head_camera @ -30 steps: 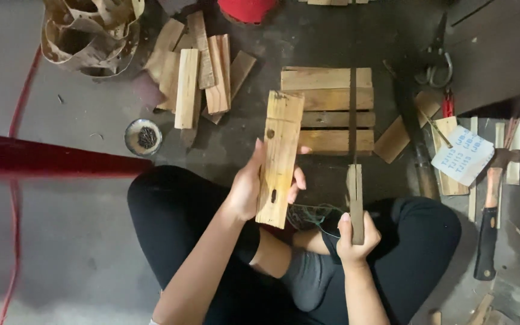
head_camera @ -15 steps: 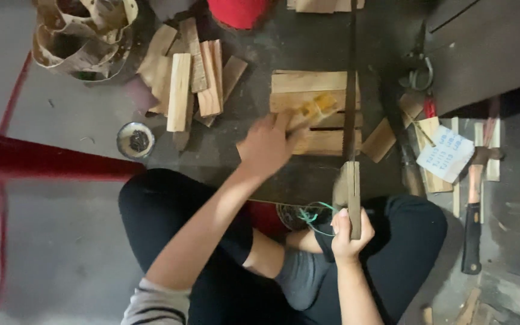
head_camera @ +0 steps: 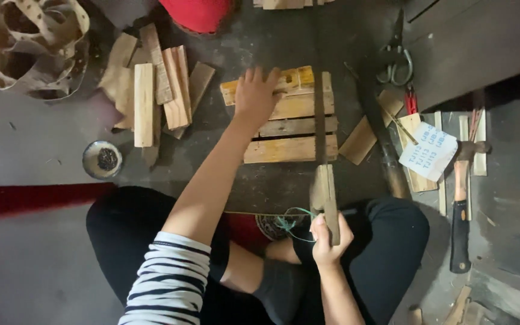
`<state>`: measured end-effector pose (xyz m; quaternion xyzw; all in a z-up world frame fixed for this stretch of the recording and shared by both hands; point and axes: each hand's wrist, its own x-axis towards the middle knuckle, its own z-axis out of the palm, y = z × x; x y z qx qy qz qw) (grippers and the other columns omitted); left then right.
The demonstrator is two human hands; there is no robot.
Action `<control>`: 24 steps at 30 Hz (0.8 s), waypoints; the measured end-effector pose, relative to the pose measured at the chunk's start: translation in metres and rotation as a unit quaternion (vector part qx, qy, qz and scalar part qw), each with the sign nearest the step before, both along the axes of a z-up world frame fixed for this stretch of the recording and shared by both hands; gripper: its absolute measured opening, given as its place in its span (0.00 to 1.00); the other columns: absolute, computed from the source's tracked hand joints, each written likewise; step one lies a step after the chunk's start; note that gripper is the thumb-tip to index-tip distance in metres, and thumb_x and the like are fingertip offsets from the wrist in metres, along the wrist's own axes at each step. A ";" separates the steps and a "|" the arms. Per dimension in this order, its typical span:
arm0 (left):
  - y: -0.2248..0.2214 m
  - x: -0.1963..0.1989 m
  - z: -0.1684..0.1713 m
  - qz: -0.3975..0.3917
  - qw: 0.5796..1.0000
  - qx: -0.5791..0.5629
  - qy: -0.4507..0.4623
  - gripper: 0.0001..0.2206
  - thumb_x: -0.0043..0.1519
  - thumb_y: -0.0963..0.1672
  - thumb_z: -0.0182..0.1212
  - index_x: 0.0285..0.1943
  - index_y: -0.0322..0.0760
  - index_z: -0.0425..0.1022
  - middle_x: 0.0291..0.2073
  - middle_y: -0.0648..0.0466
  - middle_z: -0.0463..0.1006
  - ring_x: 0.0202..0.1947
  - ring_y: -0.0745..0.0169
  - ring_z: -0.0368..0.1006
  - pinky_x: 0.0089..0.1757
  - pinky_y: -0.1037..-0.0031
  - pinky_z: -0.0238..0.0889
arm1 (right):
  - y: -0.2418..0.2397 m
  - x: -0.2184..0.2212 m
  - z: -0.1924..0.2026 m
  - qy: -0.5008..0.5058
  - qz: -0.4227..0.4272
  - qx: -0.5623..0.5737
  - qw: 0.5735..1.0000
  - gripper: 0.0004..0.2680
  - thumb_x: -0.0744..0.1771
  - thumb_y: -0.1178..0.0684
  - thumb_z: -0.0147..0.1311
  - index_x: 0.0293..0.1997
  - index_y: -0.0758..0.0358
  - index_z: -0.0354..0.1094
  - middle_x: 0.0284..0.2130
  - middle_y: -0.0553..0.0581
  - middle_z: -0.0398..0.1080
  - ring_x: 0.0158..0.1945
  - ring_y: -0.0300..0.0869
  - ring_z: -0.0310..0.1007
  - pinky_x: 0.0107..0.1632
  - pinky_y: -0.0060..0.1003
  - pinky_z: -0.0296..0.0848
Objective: Shaping a wooden rod using a sickle and cutting a small wooden crate with a hand saw while sitting on the floor.
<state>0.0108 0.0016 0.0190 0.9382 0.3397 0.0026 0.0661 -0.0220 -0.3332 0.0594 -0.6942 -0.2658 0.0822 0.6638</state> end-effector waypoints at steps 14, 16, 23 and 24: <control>-0.014 -0.006 -0.023 0.012 0.981 0.073 -0.180 0.27 0.66 0.53 0.56 0.73 0.43 0.62 0.64 0.41 0.67 0.68 0.39 0.58 0.67 0.45 0.40 | -0.005 -0.001 -0.011 0.010 0.040 -0.070 0.997 0.03 0.64 0.60 0.48 0.33 0.68 0.66 0.16 0.51 0.64 0.17 0.36 0.57 0.24 0.28 0.59; -0.015 -0.006 -0.022 0.015 0.984 0.078 -0.157 0.26 0.69 0.54 0.51 0.73 0.43 0.61 0.62 0.41 0.68 0.66 0.38 0.58 0.67 0.45 0.40 | -0.005 -0.002 -0.009 0.012 0.038 -0.072 0.997 0.03 0.64 0.60 0.48 0.35 0.68 0.67 0.16 0.51 0.64 0.17 0.36 0.57 0.24 0.28 0.60; -0.011 -0.002 -0.027 0.025 0.991 0.069 -0.109 0.27 0.69 0.56 0.46 0.72 0.42 0.62 0.55 0.43 0.70 0.57 0.40 0.64 0.65 0.45 0.42 | -0.003 -0.003 -0.007 0.008 0.054 -0.084 0.995 0.03 0.65 0.60 0.49 0.31 0.67 0.65 0.15 0.50 0.63 0.17 0.35 0.55 0.22 0.28 0.58; -0.011 -0.001 -0.031 0.023 0.988 0.081 -0.130 0.27 0.67 0.56 0.52 0.71 0.42 0.63 0.53 0.44 0.70 0.56 0.41 0.63 0.65 0.45 0.43 | -0.003 -0.003 -0.005 0.014 0.054 -0.087 0.995 0.03 0.65 0.60 0.49 0.32 0.67 0.66 0.15 0.50 0.63 0.17 0.35 0.55 0.23 0.28 0.58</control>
